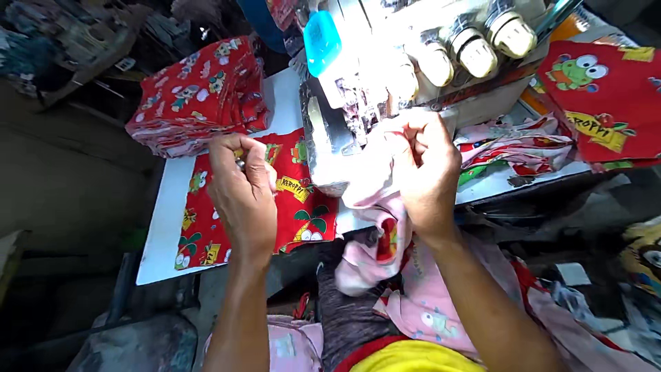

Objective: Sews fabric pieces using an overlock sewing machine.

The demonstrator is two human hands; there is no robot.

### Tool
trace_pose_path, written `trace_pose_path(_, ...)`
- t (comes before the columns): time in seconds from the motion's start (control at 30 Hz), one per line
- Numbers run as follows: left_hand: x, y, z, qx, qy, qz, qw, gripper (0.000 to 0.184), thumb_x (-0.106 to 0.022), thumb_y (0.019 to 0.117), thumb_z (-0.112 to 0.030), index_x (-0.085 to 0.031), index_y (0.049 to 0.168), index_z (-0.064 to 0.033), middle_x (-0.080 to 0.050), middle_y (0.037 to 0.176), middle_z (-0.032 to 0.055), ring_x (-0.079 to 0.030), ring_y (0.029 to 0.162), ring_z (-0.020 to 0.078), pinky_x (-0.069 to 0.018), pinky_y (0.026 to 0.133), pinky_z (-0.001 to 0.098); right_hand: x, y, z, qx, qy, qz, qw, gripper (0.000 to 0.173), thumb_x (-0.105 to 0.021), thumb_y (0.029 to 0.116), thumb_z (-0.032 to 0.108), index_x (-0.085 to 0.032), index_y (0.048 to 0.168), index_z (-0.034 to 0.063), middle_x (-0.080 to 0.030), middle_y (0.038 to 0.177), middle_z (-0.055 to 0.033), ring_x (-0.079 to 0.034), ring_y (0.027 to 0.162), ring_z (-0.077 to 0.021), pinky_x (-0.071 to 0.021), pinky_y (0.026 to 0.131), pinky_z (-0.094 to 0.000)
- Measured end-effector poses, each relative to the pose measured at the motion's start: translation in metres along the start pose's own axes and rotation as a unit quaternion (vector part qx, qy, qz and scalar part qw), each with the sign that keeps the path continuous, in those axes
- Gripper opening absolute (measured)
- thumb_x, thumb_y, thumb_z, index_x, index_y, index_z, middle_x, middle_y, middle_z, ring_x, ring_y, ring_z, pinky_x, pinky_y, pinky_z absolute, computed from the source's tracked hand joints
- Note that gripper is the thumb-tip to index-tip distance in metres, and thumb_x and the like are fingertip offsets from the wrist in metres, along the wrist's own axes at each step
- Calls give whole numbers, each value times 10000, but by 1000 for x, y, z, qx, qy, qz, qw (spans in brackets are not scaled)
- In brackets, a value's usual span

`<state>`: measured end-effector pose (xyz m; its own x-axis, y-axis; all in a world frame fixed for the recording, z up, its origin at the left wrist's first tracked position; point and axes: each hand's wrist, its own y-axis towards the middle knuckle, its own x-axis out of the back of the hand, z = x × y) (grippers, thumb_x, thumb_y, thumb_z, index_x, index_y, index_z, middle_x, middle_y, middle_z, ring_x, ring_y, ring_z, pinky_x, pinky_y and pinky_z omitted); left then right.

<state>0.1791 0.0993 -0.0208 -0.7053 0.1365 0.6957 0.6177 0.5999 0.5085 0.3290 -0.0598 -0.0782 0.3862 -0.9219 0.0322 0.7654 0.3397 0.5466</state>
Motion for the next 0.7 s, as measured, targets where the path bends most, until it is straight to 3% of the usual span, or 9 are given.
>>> trace_pose_path(0.1,5,24,11,-8,-68,-13,998,199,-400,1114,-232,-482,1202,-74,-574,861,-71,-544,641,-20,-466,557,152,-4,5,3,-3,33,31,999,117,-641,996,65,-630,1110,39,-650,897,-47,-625,706,-43,-528,598,-160)
trace_pose_path(0.2,4,21,-3,-42,-200,53,977,279,-413,1110,-306,-444,1301,-104,-628,1224,-41,-657,1052,64,-563,870,246,-8,5,10,6,23,66,998,137,-662,983,64,-650,1117,41,-654,936,-63,-597,678,-57,-509,574,-174)
trace_pose_path(0.3,-12,8,-30,-124,-236,178,947,814,-643,971,-511,-282,1538,-51,-499,1502,14,-506,1370,142,-468,1108,319,-10,7,22,72,-5,78,994,136,-654,993,81,-688,1093,-5,-633,964,-84,-580,771,-53,-483,667,-151)
trace_pose_path(0.33,-16,5,-35,-130,-222,198,946,890,-721,921,-474,-288,1542,-4,-540,1453,29,-537,1320,105,-477,1088,284,-10,8,24,97,-5,76,992,139,-651,996,83,-697,1078,-20,-628,944,-92,-576,770,-54,-477,667,-152)
trace_pose_path(0.37,-19,0,-37,-121,-201,201,951,796,-785,874,-394,-415,1463,-5,-618,1302,3,-601,1188,40,-516,1006,226,-9,8,27,118,-3,74,990,148,-648,999,81,-704,1070,-35,-629,943,-102,-580,780,-53,-481,674,-148)
trace_pose_path(0.47,-22,-14,-31,-47,-203,173,963,220,-788,880,-202,-704,1048,-87,-699,916,-59,-661,811,-30,-553,715,145,-1,10,32,158,7,53,986,129,-630,1003,42,-709,1066,-38,-642,1004,-108,-585,830,-41,-487,721,-143)
trace_pose_path(0.6,-22,-43,-38,182,-412,80,889,152,-563,1042,-117,-677,1129,-168,-722,1035,-74,-697,927,33,-593,821,227,5,5,32,139,-21,-2,990,123,-641,1002,61,-711,1060,-22,-639,1032,-106,-580,771,1,-494,674,-106)
trace_pose_path(0.63,-21,-48,-43,204,-431,49,878,154,-517,1073,-194,-666,1112,-189,-717,996,-77,-699,891,33,-599,795,230,4,2,34,126,-18,-5,992,125,-649,1001,70,-709,1063,-21,-639,1026,-99,-576,755,5,-494,656,-103)
trace_pose_path(0.7,-15,-55,-49,145,-368,-19,918,180,-481,1092,-264,-655,1096,-216,-690,937,-128,-678,825,-12,-588,729,184,4,-3,42,100,6,-2,995,121,-659,991,62,-705,1063,-25,-645,1001,-68,-580,757,9,-501,655,-107)
